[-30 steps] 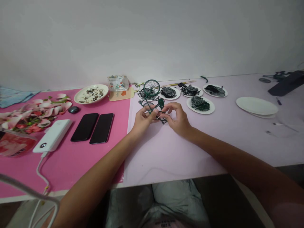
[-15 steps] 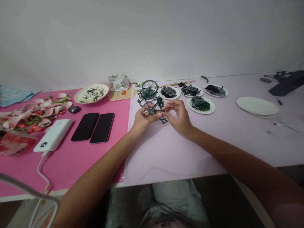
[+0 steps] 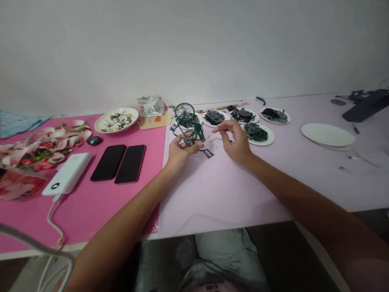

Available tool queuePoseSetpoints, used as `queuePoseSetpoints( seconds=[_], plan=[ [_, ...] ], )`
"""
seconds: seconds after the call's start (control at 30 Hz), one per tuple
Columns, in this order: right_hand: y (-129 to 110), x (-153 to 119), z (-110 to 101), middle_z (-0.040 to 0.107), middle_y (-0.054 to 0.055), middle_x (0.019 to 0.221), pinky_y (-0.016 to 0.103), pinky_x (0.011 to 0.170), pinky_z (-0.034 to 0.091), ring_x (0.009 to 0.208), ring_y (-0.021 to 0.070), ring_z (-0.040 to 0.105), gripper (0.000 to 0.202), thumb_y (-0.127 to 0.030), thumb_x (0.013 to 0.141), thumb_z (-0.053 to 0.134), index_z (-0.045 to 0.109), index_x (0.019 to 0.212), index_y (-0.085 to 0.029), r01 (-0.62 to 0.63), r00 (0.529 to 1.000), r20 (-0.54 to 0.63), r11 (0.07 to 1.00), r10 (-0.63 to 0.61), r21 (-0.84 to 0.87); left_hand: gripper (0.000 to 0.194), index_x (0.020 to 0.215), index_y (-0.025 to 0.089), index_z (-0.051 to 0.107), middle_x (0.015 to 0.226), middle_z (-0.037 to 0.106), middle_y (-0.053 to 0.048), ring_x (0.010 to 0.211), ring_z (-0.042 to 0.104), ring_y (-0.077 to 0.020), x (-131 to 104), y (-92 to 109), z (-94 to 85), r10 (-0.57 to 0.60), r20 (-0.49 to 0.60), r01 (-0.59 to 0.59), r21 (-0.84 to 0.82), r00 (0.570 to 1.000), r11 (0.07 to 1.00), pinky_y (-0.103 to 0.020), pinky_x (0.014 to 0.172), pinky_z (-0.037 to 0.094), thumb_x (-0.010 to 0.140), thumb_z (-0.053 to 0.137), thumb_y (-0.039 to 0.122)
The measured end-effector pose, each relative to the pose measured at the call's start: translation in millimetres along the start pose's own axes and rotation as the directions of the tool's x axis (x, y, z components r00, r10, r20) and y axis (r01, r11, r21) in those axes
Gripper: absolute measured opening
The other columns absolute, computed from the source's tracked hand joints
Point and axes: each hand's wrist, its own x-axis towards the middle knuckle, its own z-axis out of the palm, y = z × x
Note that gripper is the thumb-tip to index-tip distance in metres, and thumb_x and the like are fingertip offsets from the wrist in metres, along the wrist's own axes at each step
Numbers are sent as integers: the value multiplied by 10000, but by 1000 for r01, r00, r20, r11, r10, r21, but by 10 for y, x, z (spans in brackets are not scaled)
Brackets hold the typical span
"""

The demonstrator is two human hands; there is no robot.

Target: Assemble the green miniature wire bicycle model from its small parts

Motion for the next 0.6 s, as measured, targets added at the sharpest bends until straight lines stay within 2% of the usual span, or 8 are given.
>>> queuePoseSetpoints(
  seconds=[0.1, 0.2, 0.3, 0.43, 0.6],
  plan=[
    [166, 81, -120, 768, 79, 1081, 507, 1007, 592, 1120, 269, 730, 182, -172, 1039, 537, 611, 1169, -276, -48, 998, 24, 990, 52, -133, 692, 1118, 191, 651, 897, 814, -43, 820, 777, -189, 13, 4, -4, 7, -5, -7, 11, 1000, 1000, -316, 786, 594, 556, 1036, 312],
    [363, 56, -153, 757, 85, 1086, 576, 1089, 535, 1190, 305, 693, 253, -165, 988, 635, 631, 1219, -268, -91, 972, 187, 965, 140, -247, 679, 1117, 199, 655, 897, 815, -43, 822, 779, -193, 24, -8, -17, 24, -4, -24, 14, 1000, 1000, -316, 783, 596, 565, 1032, 319],
    [512, -13, -113, 731, 96, 1136, 557, 1090, 539, 1103, 279, 731, 313, -180, 963, 692, 650, 1263, -260, -110, 941, 280, 954, 191, -279, 682, 1119, 205, 653, 913, 818, -47, 827, 785, -197, 39, -27, -34, 38, 4, -38, 13, 999, 999, -321, 791, 599, 565, 1033, 323],
    [574, -52, -49, 742, 69, 998, 581, 1060, 541, 1130, 318, 718, 336, -151, 907, 762, 689, 1216, -263, -74, 940, 296, 947, 170, -311, 674, 1118, 203, 654, 896, 816, -41, 793, 772, -179, 49, -33, -41, 54, 6, -54, 18, 999, 998, -307, 776, 591, 568, 1026, 318],
    [589, -48, -22, 707, 75, 977, 546, 994, 568, 1101, 308, 701, 295, -143, 931, 732, 704, 1206, -248, -62, 928, 330, 944, 174, -324, 642, 1118, 212, 652, 882, 813, -30, 766, 760, -170, 29, -11, -33, 63, 15, -63, 16, 998, 998, -323, 795, 603, 593, 1012, 299]
  ],
)
